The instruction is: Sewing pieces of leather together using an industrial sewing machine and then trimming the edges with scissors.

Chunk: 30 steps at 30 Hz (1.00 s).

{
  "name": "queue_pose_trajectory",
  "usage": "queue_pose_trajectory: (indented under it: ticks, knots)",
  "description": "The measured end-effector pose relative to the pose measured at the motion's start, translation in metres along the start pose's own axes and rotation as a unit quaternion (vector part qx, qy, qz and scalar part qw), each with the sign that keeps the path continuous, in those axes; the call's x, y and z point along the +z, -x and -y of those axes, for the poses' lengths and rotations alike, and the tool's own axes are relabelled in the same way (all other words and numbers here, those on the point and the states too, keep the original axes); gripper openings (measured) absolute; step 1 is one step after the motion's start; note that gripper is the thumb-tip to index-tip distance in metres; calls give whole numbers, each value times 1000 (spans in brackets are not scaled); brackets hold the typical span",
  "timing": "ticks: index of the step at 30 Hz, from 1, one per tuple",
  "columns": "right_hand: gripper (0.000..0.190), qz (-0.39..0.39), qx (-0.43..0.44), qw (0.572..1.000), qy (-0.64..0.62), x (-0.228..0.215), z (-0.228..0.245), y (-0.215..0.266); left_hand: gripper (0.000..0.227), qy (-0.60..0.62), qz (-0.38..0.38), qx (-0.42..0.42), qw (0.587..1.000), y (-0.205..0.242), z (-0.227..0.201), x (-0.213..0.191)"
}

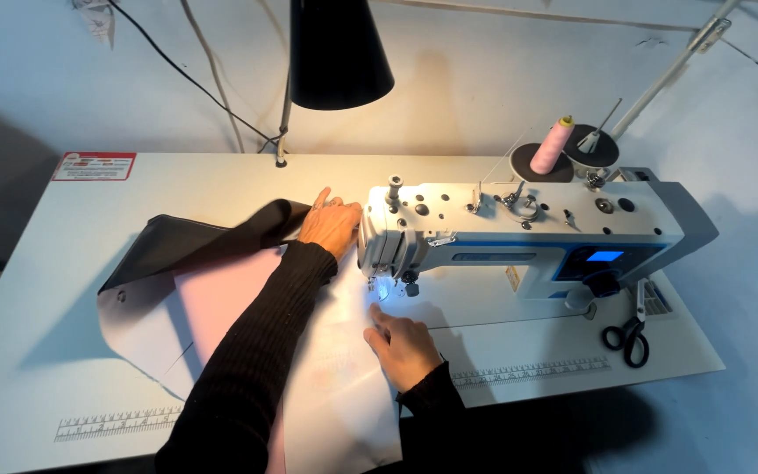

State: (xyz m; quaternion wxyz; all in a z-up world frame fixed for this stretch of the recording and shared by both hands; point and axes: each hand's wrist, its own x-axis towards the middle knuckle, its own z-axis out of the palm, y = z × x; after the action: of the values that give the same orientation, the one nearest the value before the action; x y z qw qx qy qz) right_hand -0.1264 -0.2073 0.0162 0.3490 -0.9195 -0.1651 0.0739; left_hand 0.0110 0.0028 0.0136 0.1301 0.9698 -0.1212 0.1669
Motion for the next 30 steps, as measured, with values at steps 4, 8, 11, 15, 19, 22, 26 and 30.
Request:
queue_pose_trajectory:
  ticks: [4,8,11,15,19,22,26,30]
  knots:
    - [43,16,9,999,28,-5,9,-9,18,9,17,-22,1000,-3,2,-4]
    - [43,-1,-15,1000,13,5,-5,-19,21,11,-1,-9,1000,-13,8,2]
    - [43,-17,-39,999,1,6,-6,-18,22,-19,44,-26,998,-15,8,5]
    - [37,-19,-52,998,-19,8,-5,5,26,-41,-25,10,999,-18,16,15]
    - [37,-29,3,995,-100,5,-7,34,25,-50,-26,26,998,-13,12,14]
    - [37,-17,47,992,-116,-2,-1,47,24,-49,-62,29,996,-13,12,18]
    - [36,-27,33,994,-100,1,-2,53,27,-88,-76,42,992,-11,14,28]
    - [37,-33,20,996,-82,0,3,53,23,-109,-75,52,990,-12,13,30]
